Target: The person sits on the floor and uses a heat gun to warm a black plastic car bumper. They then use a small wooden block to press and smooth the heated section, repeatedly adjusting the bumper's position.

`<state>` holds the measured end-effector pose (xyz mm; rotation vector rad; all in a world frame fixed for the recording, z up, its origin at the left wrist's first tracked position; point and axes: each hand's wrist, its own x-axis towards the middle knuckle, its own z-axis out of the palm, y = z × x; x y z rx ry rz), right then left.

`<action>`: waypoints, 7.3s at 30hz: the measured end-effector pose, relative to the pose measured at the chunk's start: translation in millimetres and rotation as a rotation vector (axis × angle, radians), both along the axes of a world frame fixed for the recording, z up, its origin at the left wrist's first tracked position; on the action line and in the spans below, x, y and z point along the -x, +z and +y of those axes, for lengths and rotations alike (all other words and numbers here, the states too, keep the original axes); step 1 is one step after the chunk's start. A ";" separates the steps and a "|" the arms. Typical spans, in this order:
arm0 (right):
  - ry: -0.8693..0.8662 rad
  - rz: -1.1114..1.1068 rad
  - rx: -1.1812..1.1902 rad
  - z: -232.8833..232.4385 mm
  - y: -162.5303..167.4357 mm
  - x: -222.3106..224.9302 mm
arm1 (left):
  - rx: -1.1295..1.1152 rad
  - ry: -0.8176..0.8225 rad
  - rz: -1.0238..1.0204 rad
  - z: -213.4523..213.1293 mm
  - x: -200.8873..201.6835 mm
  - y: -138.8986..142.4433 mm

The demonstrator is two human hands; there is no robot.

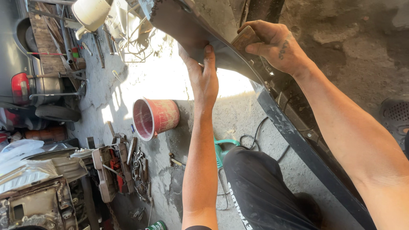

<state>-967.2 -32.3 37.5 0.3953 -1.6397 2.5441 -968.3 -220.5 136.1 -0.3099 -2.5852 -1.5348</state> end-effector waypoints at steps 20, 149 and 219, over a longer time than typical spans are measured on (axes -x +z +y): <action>-0.067 -0.017 -0.212 7.8 19.4 -0.5 | 0.226 0.169 0.022 30.8 -7.5 15.2; -0.360 -0.156 0.372 47.3 -40.2 -28.9 | 0.127 -0.070 -0.267 38.5 -115.9 -125.6; -0.367 -0.119 -0.738 -42.9 -54.2 -111.8 | 0.210 0.315 -0.219 -161.6 -130.5 -125.9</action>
